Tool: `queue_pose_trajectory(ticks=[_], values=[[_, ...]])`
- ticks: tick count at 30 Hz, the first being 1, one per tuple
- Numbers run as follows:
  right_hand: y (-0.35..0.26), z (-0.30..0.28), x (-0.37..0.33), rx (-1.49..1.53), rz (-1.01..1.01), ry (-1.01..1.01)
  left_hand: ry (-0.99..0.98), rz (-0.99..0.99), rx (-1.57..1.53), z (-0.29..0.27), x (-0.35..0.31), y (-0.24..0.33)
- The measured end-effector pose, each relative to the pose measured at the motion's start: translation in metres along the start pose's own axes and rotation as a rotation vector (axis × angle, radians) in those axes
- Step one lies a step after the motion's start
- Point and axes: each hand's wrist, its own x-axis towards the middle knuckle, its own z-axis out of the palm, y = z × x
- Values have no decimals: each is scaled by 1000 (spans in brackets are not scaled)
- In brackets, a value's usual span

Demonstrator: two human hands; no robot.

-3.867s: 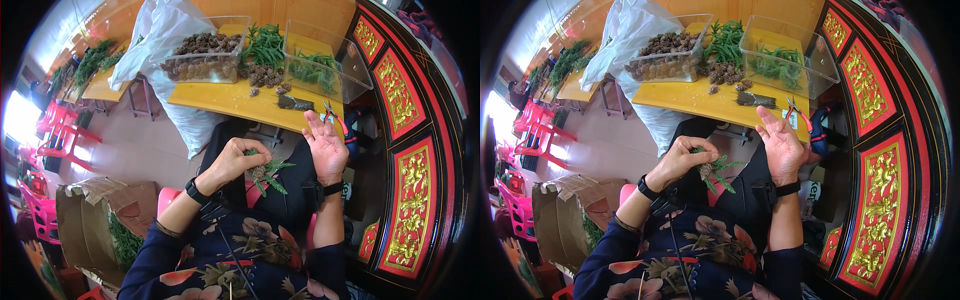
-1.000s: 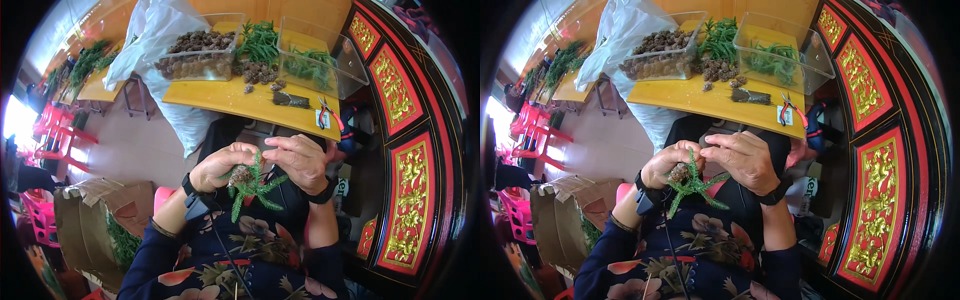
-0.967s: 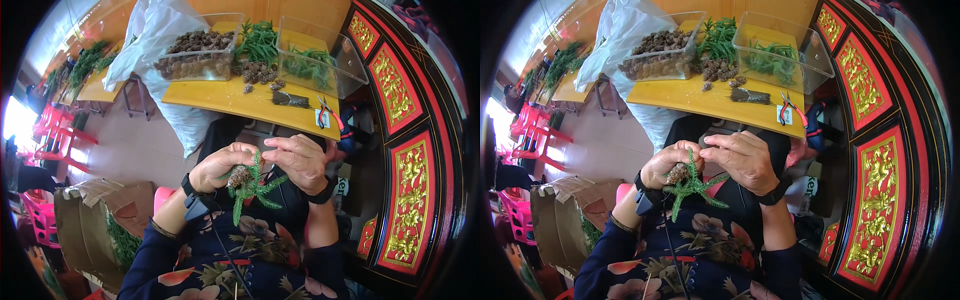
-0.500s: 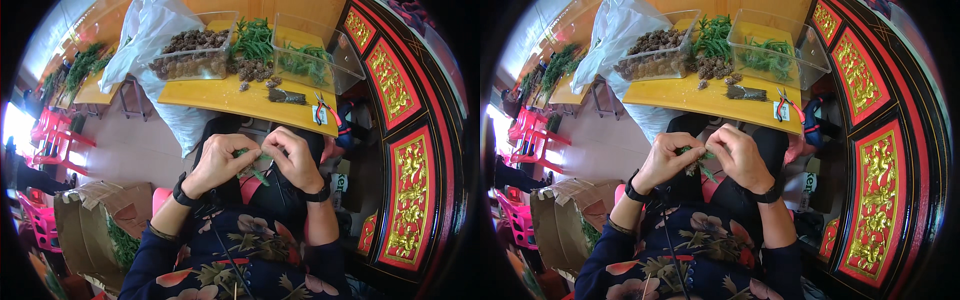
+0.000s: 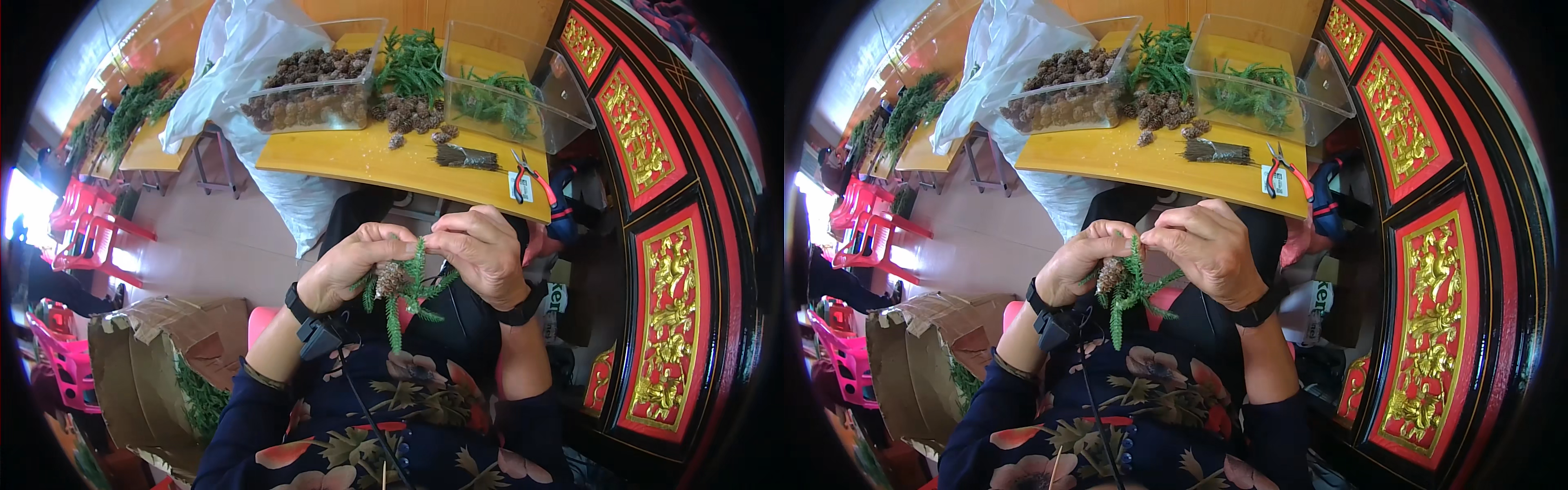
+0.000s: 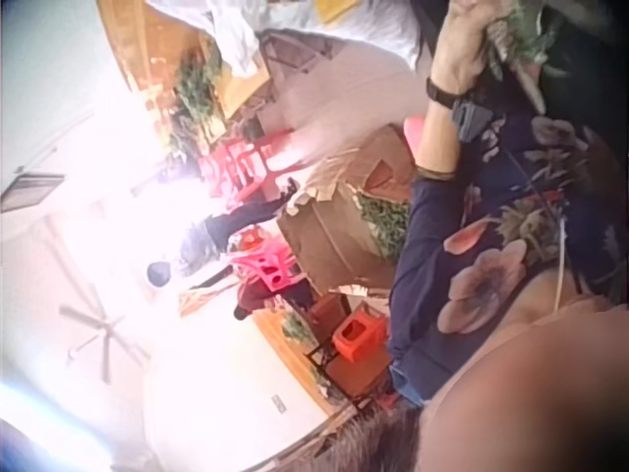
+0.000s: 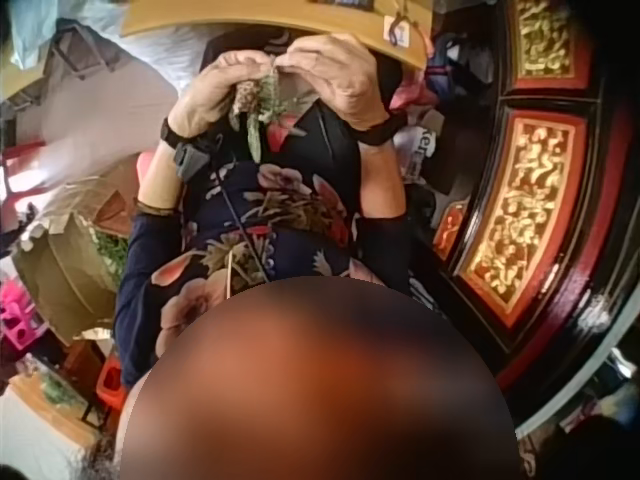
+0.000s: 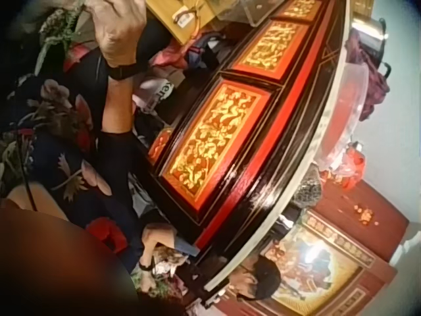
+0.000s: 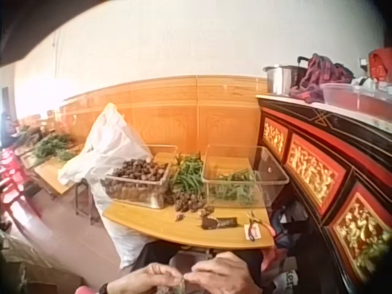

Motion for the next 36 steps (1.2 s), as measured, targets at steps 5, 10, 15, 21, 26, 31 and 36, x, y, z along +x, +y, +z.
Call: queue_pose_trajectory(ticks=[5,10,15,21,26,31,36], values=[[3,0,-3,-86,21,-72,100,217,516,8,3,-2],[3,12,-7,-9,272,-129,259,771,1567,19,-2,3],[4,24,-19,460,745,-104,297,974,1956,19,2,-4],[18,16,-27,665,1072,-192,340,1128,2130,17,12,-21],[29,17,-34,634,1032,-144,366,989,1873,17,15,-23],[95,-14,-55,-252,843,188,473,731,1430,11,14,-24],[128,-26,-60,-970,915,-60,422,343,658,3,15,-23]])
